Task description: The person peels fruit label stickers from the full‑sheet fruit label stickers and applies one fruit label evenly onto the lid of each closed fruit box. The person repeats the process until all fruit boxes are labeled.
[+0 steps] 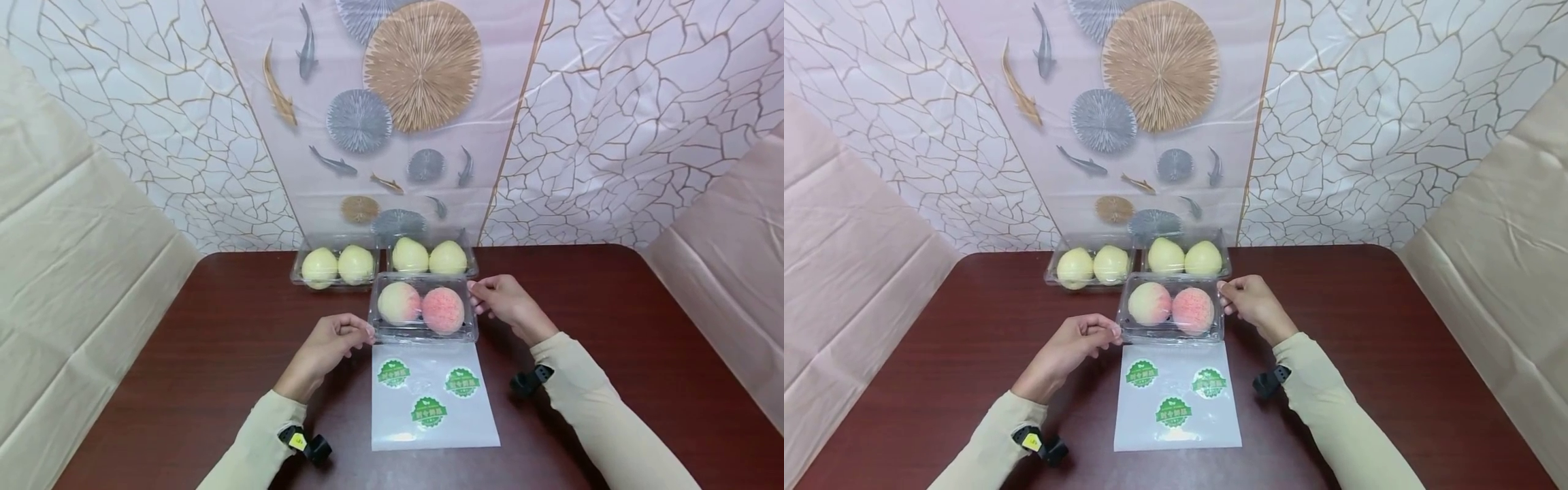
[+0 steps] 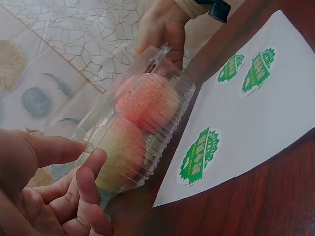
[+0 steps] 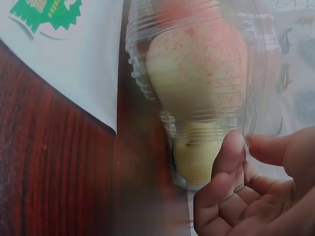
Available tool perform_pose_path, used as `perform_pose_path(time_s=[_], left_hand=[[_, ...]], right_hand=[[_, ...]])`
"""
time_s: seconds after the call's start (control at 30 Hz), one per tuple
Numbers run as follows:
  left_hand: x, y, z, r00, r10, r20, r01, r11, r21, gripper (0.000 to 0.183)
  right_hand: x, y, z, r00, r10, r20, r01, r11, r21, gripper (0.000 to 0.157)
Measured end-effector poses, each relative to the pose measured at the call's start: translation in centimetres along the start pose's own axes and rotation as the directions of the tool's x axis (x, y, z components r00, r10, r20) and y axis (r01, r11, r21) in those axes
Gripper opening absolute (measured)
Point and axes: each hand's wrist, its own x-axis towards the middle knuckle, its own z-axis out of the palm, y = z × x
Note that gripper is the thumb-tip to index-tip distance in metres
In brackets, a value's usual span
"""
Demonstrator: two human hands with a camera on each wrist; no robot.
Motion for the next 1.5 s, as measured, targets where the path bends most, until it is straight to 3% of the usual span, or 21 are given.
perform_pose_path(time_s=[0.23, 0.8, 1.17, 1.27, 1.33, 1.43, 1.5], left_hand=[[0.1, -0.1, 0.0, 1.000, -0.002, 0.026, 0.002, 1.000, 0.004, 0.012], [-0.2, -1.3, -0.1, 1.000, -0.003, 0.019, 0.002, 0.998, 0.061, 0.013], [-0.3, -1.4, -0.2, 0.997, -0.006, 0.079, 0.000, 0.997, 0.074, 0.017], [-0.3, -1.3, -0.2, 0.999, 0.000, 0.051, -0.005, 0.995, 0.102, 0.016], [-0.5, -1.1, -0.1, 1.000, 0.026, -0.005, -0.024, 0.985, 0.173, 0.018], [-0.8, -0.6, 0.2, 0.986, 0.120, -0.117, -0.075, 0.940, 0.334, 0.026], [-1.0, -0.1, 0.5, 0.961, 0.206, -0.184, -0.106, 0.890, 0.443, 0.032]], right_hand=[[0.1, 0.3, 0.0, 1.000, 0.014, 0.001, -0.014, 1.000, 0.008, 0.036], [0.2, 0.4, 0.9, 1.000, 0.014, -0.007, -0.014, 1.000, -0.008, 0.035], [-0.2, 0.8, 0.7, 1.000, 0.007, 0.005, -0.007, 1.000, -0.020, 0.037], [-0.5, 0.9, 0.5, 1.000, -0.009, 0.003, 0.009, 0.999, -0.035, 0.038], [-0.9, 0.9, 0.3, 1.000, -0.014, -0.007, 0.014, 0.999, -0.052, 0.039], [-1.8, 0.8, -0.3, 0.999, -0.042, -0.034, 0.039, 0.995, -0.094, 0.039], [-2.7, 0.5, -0.8, 0.994, -0.090, -0.056, 0.081, 0.986, -0.146, 0.037]])
